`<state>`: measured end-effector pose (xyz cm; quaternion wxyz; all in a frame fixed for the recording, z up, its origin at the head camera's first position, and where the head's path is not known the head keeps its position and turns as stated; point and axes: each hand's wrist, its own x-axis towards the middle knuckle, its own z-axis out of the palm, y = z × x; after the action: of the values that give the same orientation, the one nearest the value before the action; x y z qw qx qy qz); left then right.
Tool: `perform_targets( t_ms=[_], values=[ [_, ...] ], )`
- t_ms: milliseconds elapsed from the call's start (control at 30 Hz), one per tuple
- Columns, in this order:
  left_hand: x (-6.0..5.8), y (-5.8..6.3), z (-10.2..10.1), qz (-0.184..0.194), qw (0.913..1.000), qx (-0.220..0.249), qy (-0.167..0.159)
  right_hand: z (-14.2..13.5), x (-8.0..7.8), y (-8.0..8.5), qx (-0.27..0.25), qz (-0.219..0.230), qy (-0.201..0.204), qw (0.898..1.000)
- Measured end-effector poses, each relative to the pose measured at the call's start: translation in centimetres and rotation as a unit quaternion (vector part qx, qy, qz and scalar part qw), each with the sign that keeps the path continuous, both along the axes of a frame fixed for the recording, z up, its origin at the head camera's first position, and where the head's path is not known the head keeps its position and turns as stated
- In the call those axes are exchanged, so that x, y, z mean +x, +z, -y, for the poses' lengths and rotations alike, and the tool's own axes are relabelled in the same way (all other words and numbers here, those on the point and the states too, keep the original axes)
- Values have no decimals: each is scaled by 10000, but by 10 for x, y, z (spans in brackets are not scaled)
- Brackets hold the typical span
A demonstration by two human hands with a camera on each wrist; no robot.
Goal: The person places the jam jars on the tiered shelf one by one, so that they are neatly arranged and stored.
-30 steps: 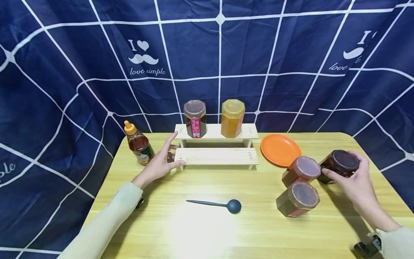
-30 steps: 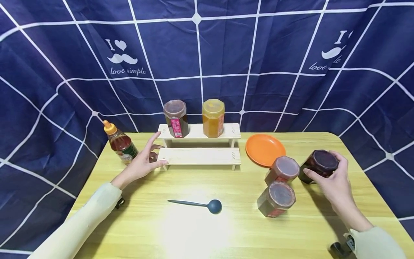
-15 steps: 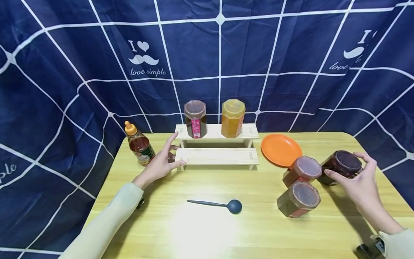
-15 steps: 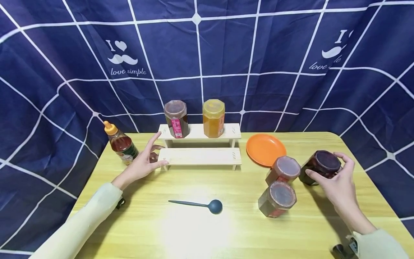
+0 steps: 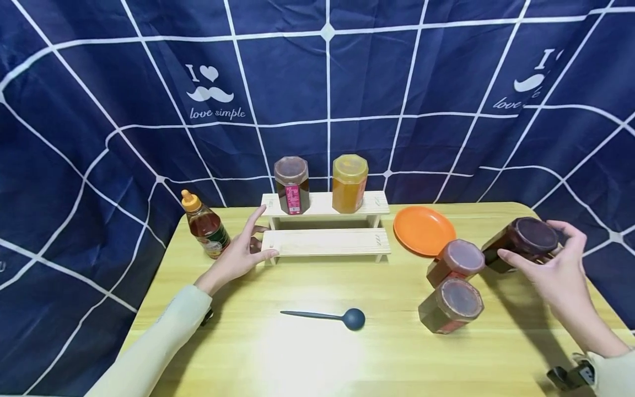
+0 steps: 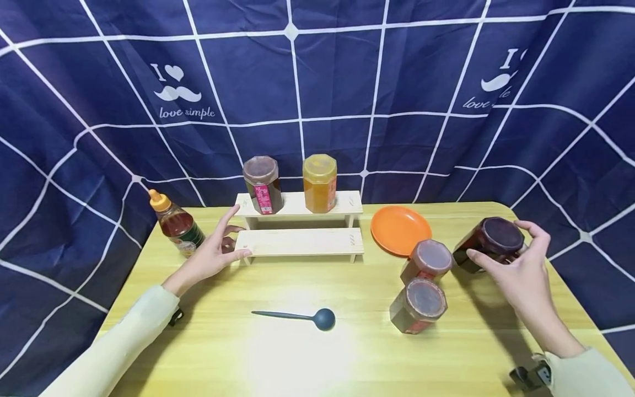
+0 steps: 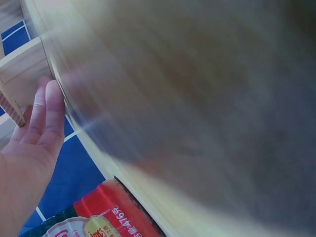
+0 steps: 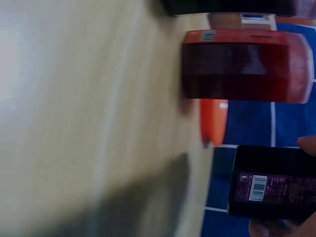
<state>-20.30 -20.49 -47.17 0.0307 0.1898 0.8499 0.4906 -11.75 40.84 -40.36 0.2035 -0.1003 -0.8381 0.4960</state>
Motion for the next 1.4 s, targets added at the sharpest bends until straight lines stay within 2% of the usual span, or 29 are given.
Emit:
perform_targets(
  t_ms=[267,367,500,567,733,1100,1300,1400],
  values=[
    [2,1,1,46,10000,72,-24,14,-1,29,291,-356,453,9979],
    [5,5,-2,33,9999,119,-11,19,-1,39,121,-501,653,9965],
    [5,5,-4,64,9999,150,-9,24,1,53,233,-451,858,9950],
    [3,0,-3,69,9999,124,-34,25,2,61,578,-316,861,9941],
    [3,0,-1,44,10000,75,-32,30,1,76,772,-295,1041,9911],
    [0,6,7,-60,9996,-235,-156,56,-7,91,613,-214,1469,9870],
    [-2,7,6,-40,9994,-269,-202,76,-13,97,78,-320,1913,9810],
    [-2,7,5,-47,9994,-277,-178,86,-14,98,250,-238,1941,9804]
  ],
)
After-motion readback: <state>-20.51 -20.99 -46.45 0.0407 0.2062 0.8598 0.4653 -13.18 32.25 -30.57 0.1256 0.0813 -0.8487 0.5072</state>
